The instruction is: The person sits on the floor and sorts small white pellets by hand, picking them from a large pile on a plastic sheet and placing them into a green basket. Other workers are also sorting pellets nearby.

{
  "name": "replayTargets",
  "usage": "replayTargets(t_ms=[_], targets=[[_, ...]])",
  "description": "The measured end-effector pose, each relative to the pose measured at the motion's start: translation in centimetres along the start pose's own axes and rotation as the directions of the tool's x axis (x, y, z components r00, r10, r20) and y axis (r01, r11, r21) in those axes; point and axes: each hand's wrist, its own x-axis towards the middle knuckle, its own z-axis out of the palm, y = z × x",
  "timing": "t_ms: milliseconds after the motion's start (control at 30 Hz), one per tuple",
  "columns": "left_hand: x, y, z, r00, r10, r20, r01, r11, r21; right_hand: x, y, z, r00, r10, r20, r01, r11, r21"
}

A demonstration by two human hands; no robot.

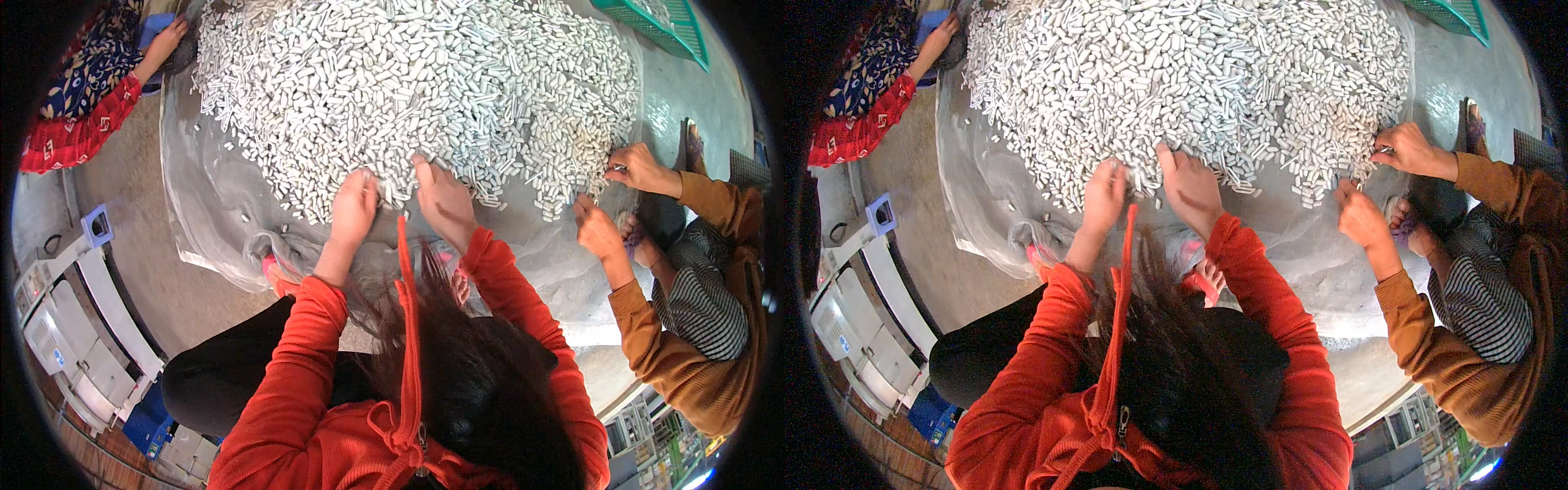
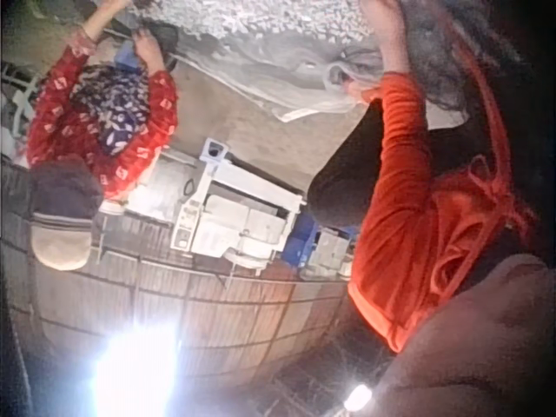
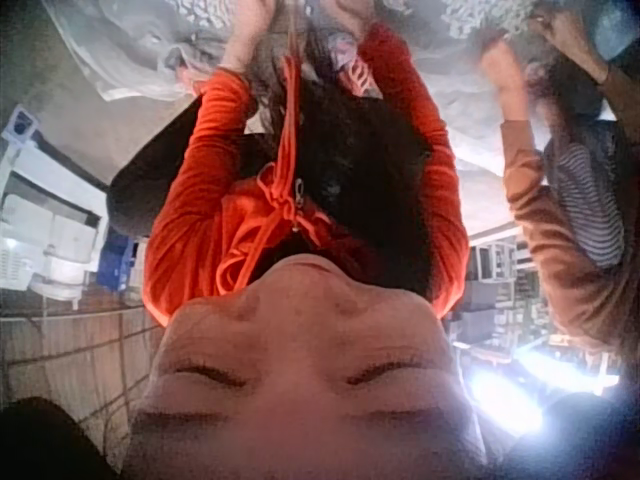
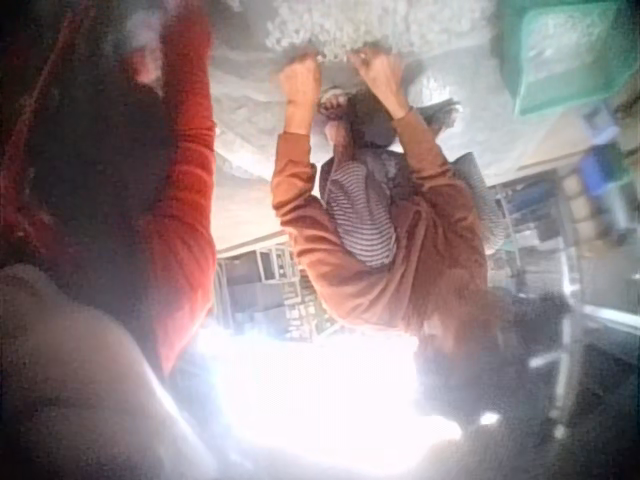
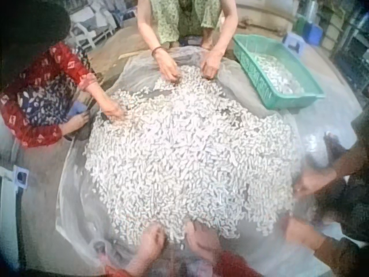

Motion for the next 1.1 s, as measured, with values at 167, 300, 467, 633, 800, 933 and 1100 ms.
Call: replayTargets(t_ms=[167,300,467,633,800,933,1100], targets=[[-1.7,-1.0,-1.1,0.956,-0.127,0.265,0.209,0.928,-0.309,-3.1,1.2,-0.8,0.982,0.061,0.181,-0.113,0.950,0.292],[1.1,-1.4,-3.8,0.870,-0.164,0.464,0.486,0.137,-0.863,-3.3,1.7,-2.0,0.939,0.218,0.264,-0.341,0.668,0.661],[1.9,-0.2,-5.0,0.861,-0.185,0.475,0.457,-0.129,-0.880,-2.8,1.0,-1.7,0.971,0.224,0.088,-0.237,0.826,0.511],[1.8,1.2,-4.3,0.790,-0.224,0.571,0.598,0.078,-0.797,-1.4,-0.1,-0.4,0.998,0.057,-0.016,-0.054,0.987,0.153],[1.9,1.3,-0.9,0.956,0.031,0.291,0.140,0.826,-0.546,-0.7,0.3,-0.7,0.990,0.139,0.035,-0.143,0.970,0.198],[2.2,2.0,-0.9,0.907,0.184,0.379,-0.232,0.969,0.083,-1.5,1.1,-2.7,0.964,0.263,0.046,-0.246,0.806,0.538],[2.3,1.8,-0.3,0.921,0.200,0.335,-0.248,0.963,0.106,-3.5,3.1,-1.9,0.912,0.321,0.255,-0.372,0.385,0.845]])
